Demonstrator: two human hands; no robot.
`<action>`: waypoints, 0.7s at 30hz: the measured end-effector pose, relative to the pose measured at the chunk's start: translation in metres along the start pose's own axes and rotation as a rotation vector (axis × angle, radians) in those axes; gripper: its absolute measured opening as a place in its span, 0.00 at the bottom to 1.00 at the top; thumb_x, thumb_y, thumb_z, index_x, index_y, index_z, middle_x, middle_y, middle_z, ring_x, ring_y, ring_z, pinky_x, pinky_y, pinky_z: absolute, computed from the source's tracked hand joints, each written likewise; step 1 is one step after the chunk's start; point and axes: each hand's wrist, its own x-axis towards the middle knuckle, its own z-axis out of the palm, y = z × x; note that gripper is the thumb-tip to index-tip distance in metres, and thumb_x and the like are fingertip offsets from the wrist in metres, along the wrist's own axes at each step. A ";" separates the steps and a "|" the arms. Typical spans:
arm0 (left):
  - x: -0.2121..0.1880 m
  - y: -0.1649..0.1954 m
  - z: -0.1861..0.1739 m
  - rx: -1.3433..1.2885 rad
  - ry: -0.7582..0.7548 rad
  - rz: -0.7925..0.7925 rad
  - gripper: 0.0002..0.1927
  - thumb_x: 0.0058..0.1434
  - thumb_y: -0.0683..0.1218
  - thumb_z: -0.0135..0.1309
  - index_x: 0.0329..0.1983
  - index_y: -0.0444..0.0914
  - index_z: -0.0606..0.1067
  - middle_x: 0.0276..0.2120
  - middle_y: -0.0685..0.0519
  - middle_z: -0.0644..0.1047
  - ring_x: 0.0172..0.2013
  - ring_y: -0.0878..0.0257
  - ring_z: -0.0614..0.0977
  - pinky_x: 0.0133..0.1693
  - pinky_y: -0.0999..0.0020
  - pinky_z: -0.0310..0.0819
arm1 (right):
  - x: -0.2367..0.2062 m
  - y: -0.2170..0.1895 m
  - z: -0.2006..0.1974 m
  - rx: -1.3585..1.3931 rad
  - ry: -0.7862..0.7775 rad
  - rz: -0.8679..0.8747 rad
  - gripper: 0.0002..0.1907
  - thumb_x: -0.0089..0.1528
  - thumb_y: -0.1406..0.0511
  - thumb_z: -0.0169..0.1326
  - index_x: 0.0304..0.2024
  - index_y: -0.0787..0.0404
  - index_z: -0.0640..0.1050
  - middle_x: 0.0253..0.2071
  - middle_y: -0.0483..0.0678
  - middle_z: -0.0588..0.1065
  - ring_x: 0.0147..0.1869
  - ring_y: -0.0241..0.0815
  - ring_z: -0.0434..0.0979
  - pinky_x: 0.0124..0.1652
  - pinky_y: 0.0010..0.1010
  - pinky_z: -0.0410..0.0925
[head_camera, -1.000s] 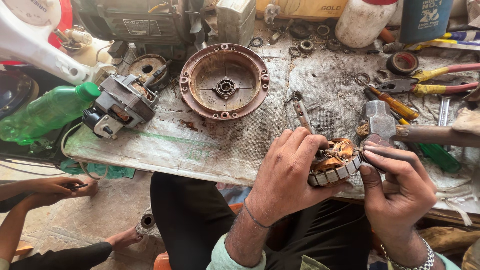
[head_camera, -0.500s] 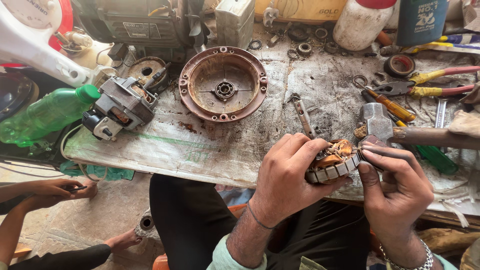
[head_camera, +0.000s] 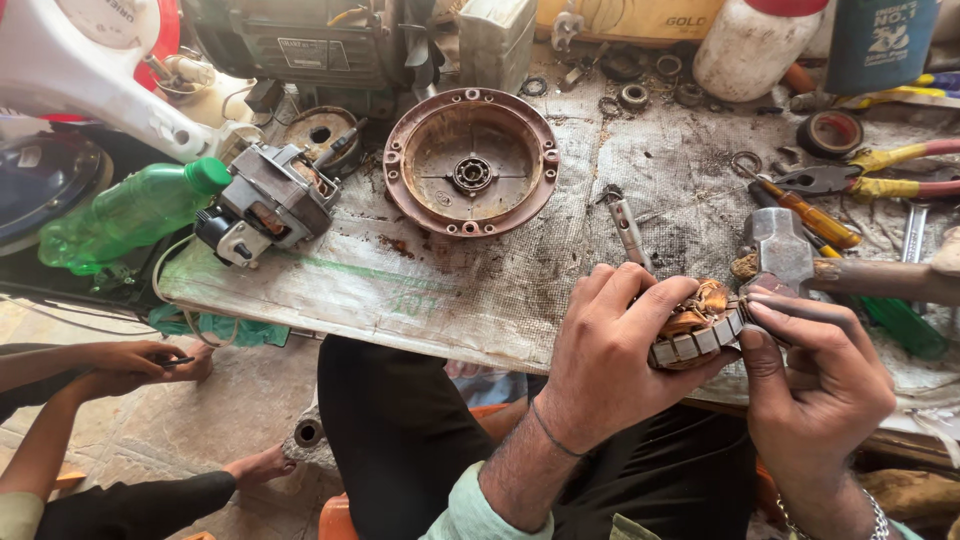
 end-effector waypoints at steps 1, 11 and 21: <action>-0.001 -0.001 0.001 0.006 0.006 0.004 0.28 0.54 0.54 0.70 0.54 0.38 0.76 0.38 0.51 0.72 0.42 0.54 0.75 0.48 0.59 0.71 | 0.000 0.001 0.000 0.003 -0.001 -0.009 0.06 0.69 0.77 0.59 0.49 0.70 0.78 0.53 0.56 0.76 0.62 0.44 0.80 0.60 0.26 0.74; -0.003 -0.017 0.026 -0.113 0.062 0.031 0.23 0.55 0.47 0.71 0.51 0.38 0.76 0.37 0.52 0.74 0.40 0.57 0.77 0.45 0.64 0.74 | 0.002 0.025 -0.003 0.052 -0.022 -0.048 0.09 0.68 0.75 0.61 0.51 0.69 0.78 0.52 0.56 0.77 0.60 0.44 0.80 0.58 0.26 0.74; -0.003 -0.016 0.045 -0.094 0.064 -0.044 0.28 0.52 0.47 0.74 0.56 0.40 0.78 0.36 0.52 0.73 0.37 0.59 0.76 0.40 0.65 0.74 | 0.002 0.041 -0.015 -0.159 -0.085 -0.187 0.09 0.67 0.75 0.63 0.50 0.67 0.80 0.49 0.56 0.78 0.56 0.48 0.82 0.56 0.32 0.75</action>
